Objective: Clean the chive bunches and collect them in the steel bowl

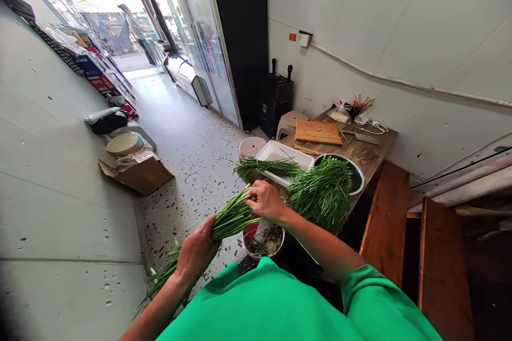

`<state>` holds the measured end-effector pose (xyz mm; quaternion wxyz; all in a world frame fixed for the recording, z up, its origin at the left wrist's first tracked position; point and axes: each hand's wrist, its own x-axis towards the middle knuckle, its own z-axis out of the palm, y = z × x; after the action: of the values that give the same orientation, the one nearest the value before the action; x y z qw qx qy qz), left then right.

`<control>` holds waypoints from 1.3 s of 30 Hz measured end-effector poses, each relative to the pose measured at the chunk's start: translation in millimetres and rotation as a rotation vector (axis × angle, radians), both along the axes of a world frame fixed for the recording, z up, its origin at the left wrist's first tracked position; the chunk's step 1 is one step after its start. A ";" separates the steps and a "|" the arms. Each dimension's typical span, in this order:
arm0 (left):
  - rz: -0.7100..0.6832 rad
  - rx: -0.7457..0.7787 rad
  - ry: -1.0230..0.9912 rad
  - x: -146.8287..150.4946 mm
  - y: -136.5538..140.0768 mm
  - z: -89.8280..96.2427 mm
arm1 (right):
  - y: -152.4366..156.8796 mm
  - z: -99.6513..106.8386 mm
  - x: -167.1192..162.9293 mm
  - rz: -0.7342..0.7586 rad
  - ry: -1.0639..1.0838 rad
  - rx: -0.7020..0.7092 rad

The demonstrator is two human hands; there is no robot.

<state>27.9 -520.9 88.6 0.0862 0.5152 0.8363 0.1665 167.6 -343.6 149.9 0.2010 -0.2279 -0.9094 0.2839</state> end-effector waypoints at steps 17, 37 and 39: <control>0.092 -0.027 -0.075 1.7 -8.2 7.7 | 20.5 -22.7 -12.0 -0.186 0.392 -0.833; 0.077 0.033 0.260 -10.4 -13.7 -11.1 | 6.7 -7.9 -14.9 0.174 0.069 -0.264; 0.087 0.058 0.253 -10.9 -13.2 -11.7 | 10.3 -11.2 -16.7 0.095 0.154 -0.419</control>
<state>17.0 -534.2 76.9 -0.0423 0.4978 0.8568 0.1279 150.9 -333.3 138.7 0.2043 -0.1992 -0.8222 0.4925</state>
